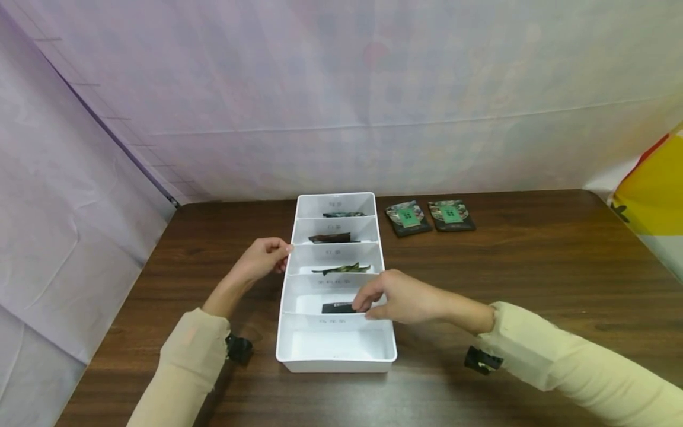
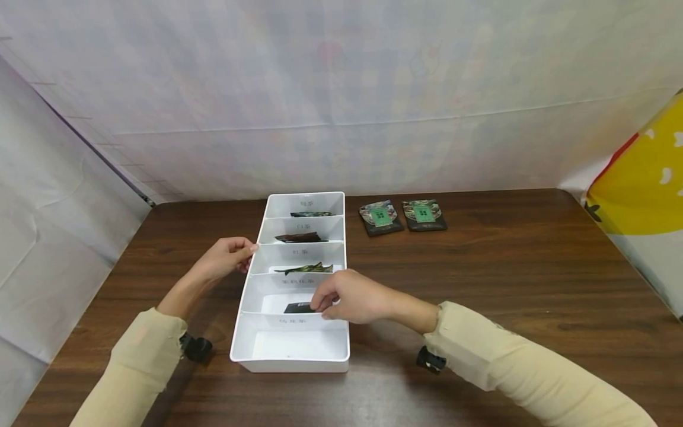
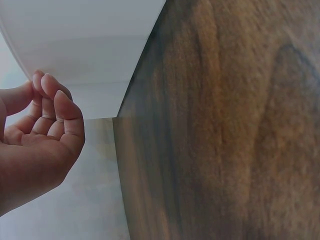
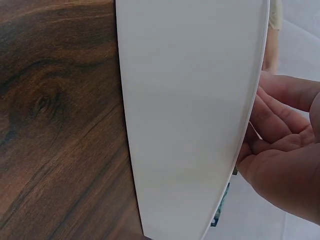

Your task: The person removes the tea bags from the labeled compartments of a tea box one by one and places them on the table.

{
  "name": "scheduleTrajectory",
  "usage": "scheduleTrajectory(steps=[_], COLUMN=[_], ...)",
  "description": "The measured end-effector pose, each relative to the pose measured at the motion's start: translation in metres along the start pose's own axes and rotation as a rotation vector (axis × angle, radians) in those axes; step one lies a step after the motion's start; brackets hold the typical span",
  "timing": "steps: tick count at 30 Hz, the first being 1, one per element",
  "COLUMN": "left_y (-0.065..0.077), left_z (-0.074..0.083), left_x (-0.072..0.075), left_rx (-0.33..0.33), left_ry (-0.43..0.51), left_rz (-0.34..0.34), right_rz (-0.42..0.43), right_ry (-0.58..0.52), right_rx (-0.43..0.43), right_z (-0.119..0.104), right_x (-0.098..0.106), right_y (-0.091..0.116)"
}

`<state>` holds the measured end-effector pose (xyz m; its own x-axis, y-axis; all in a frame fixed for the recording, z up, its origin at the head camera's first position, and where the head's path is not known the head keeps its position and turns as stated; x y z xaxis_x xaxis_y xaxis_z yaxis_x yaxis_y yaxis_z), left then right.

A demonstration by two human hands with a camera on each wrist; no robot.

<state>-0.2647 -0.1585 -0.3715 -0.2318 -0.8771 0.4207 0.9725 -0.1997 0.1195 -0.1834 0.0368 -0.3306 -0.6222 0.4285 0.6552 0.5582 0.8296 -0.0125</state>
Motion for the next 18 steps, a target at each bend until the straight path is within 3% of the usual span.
scheduleTrajectory(steps=[9,18], left_y=[0.0003,0.0005], left_z=[-0.0002,0.0003], left_x=[-0.0002,-0.0002], left_rx=[-0.001,-0.003], left_ry=[0.005,0.02], left_rz=[0.0,-0.001], right_rz=[0.032,0.072], right_ry=[-0.102,-0.166], right_rx=[-0.069,-0.062], right_z=[0.0055,0.006], right_x=[0.0029,0.0085], right_y=[0.0007,0.0027])
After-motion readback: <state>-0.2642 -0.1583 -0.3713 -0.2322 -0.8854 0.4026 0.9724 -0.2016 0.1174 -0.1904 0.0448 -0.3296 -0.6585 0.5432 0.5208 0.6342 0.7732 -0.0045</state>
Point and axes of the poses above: each hand's wrist, its own y-axis away from the middle knuckle, its own x-axis out of the back of the hand, z = x × y, the point moved 8 cm from there along -y, towards the middle knuckle, and after that the axes turned 4 degrees about -y, right-handed, at the moved point
